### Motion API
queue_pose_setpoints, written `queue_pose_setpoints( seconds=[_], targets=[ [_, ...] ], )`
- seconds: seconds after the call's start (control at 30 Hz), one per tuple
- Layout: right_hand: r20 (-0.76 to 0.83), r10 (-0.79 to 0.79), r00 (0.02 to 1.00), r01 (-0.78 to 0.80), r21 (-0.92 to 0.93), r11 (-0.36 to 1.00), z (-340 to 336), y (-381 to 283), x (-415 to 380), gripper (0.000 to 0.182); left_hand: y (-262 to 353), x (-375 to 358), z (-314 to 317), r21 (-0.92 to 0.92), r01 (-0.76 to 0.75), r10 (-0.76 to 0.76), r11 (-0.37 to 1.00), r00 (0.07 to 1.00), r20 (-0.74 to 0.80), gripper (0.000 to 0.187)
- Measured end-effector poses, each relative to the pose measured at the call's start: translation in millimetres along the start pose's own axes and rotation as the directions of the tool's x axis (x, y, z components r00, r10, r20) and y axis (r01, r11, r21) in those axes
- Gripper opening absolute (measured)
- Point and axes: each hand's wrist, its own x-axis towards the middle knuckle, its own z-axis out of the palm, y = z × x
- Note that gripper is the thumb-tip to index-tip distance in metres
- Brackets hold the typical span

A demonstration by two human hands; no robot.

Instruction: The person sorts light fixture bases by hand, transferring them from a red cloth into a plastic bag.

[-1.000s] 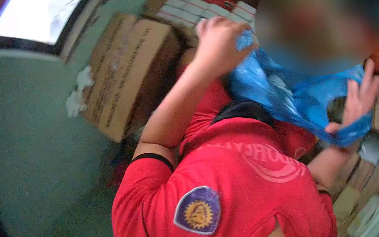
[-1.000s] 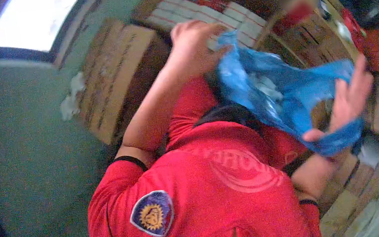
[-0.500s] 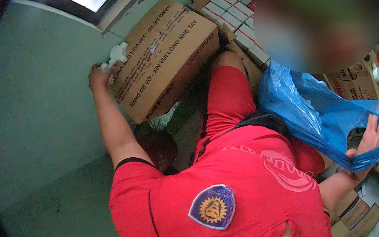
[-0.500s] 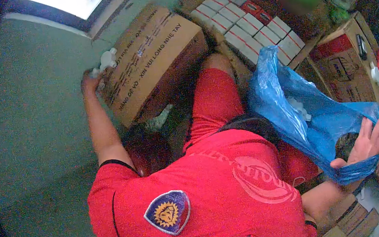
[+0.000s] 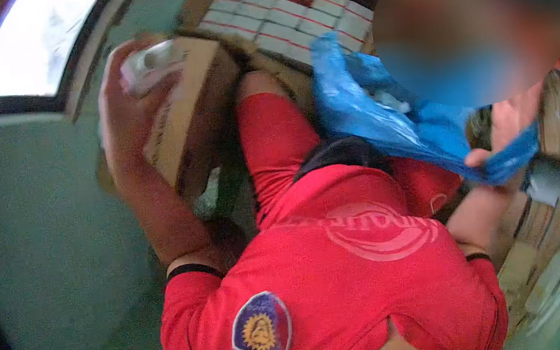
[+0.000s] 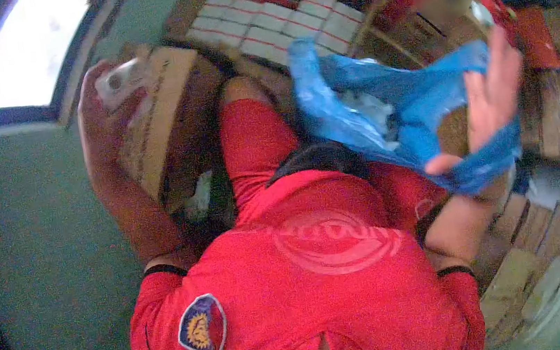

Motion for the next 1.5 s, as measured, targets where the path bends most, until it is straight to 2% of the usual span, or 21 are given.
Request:
queue_pose_setpoints(
  seconds=[0.1, 0.17, 0.23, 0.33, 0.4, 0.43, 0.6, 0.63, 0.67, 0.73, 0.8, 0.87, 0.97, 1.0, 1.1, 1.17, 1.3, 1.37, 1.4, 1.47, 1.5],
  targets=[
    [-0.115, 0.084, 0.990, -0.014, 0.508, 0.861, 11.3, -28.3, -3.8, 0.144, 59.6, 8.6, 113.5, -0.419, -0.169, 0.317, 0.892, 0.895, 0.313, 0.060],
    [-0.207, 0.111, 0.972, 0.031, 0.582, 0.812, 18.3, -50.5, -2.4, 0.138, 100.3, 1.8, 178.6, -0.378, -0.200, 0.395, 0.904, 0.729, 0.559, 0.064],
    [-0.123, 0.054, 0.991, -0.019, 0.269, 0.963, 7.8, -50.5, -4.8, 0.132, 90.8, -16.4, 245.1, -0.396, -0.449, 0.598, 0.801, 0.580, 0.553, 0.066],
    [0.158, -0.009, 0.987, 0.083, -0.474, 0.877, -31.3, -17.0, -12.2, 0.137, 55.0, -2.8, 212.0, -0.303, -0.488, 0.570, 0.819, 0.756, 0.323, 0.068],
    [0.131, -0.009, 0.991, 0.073, -0.491, 0.868, -27.4, 2.4, -22.0, 0.142, -13.8, 28.6, 140.0, 0.194, -0.387, 0.373, 0.901, 0.922, 0.105, 0.054],
    [0.130, -0.038, 0.991, 0.098, -0.495, 0.863, -33.3, 13.1, -23.9, 0.142, -24.1, 30.3, 94.7, 0.377, -0.069, 0.109, 0.924, 0.990, -0.086, 0.048],
    [-0.080, 0.117, 0.990, -0.119, -0.025, 0.993, -23.0, 12.9, -36.3, 0.142, -290.0, 9.9, -57.4, 0.609, 0.663, -0.431, 0.436, 0.747, -0.505, 0.085],
    [-0.094, 0.142, 0.985, -0.143, 0.003, 0.990, -27.5, 17.4, -38.3, 0.143, -359.6, -7.3, -71.0, 0.746, 0.590, -0.336, 0.309, 0.801, -0.495, 0.082],
    [-0.051, 0.147, 0.988, -0.151, -0.068, 0.986, -32.1, 18.7, -39.9, 0.144, -389.5, -22.2, -89.6, 0.559, 0.447, -0.256, 0.698, 0.885, -0.388, 0.075],
    [0.009, 0.187, 0.982, -0.186, -0.091, 0.978, -40.1, 20.7, -44.1, 0.145, -391.2, -23.6, -95.0, 0.682, 0.453, -0.225, 0.574, 0.888, -0.400, 0.069],
    [-0.039, 0.288, 0.957, -0.273, 0.219, 0.937, -28.4, 1.8, -42.4, 0.155, -305.6, -13.7, -60.9, 0.491, 0.450, -0.138, 0.746, 0.826, -0.547, 0.065],
    [0.018, 0.264, 0.964, -0.263, 0.193, 0.945, -30.3, 7.7, -44.5, 0.157, -227.8, 16.8, -15.0, -0.139, 0.016, -0.073, 0.990, 0.907, -0.415, 0.062],
    [-0.070, 0.280, 0.957, -0.227, 0.414, 0.881, -20.1, -2.8, -35.2, 0.159, -18.0, 34.5, 98.9, -0.396, -0.192, 0.194, 0.898, 0.980, -0.034, 0.055],
    [-0.105, 0.275, 0.956, -0.195, 0.475, 0.858, -18.9, -4.5, -30.3, 0.159, 51.2, 28.3, 143.1, -0.586, -0.036, 0.149, 0.810, 0.978, 0.146, 0.052],
    [-0.218, 0.274, 0.937, -0.093, 0.600, 0.795, -11.3, -10.4, -14.5, 0.160, 100.3, 21.5, 265.3, -0.535, -0.039, 0.479, 0.844, 0.503, 0.719, 0.056],
    [-0.261, 0.290, 0.920, -0.085, 0.591, 0.802, -15.1, -15.8, 4.7, 0.160, 102.8, 18.7, 316.8, -0.375, -0.486, 0.572, 0.789, 0.357, 0.739, 0.056],
    [-0.255, 0.181, 0.950, -0.033, 0.495, 0.868, -41.7, 42.1, 26.4, 0.132, 75.2, 39.0, 278.7, -0.106, -0.594, 0.404, 0.797, 0.395, 0.825, 0.062],
    [-0.288, 0.350, 0.892, -0.015, 0.753, 0.658, -61.1, 55.0, 51.4, 0.104, 10.4, 41.9, 259.4, -0.059, -0.605, 0.397, 0.794, 0.442, 0.805, 0.069],
    [-0.285, 0.430, 0.857, 0.018, 0.849, 0.528, -69.4, 54.9, 60.6, 0.091, 11.7, 53.0, 241.0, 0.161, -0.642, 0.113, 0.750, 0.364, 0.925, 0.071],
    [-0.438, 0.287, 0.852, 0.130, 0.707, 0.695, -67.4, 46.2, 87.8, 0.106, -72.1, 68.5, 239.4, 0.216, -0.674, 0.245, 0.707, 0.519, 0.819, 0.050],
    [-0.450, 0.264, 0.853, 0.254, 0.801, 0.542, -68.8, 50.7, 101.2, 0.109, -62.4, 77.3, 219.7, 0.108, -0.663, 0.436, 0.741, 0.596, 0.674, 0.036]
  ],
)
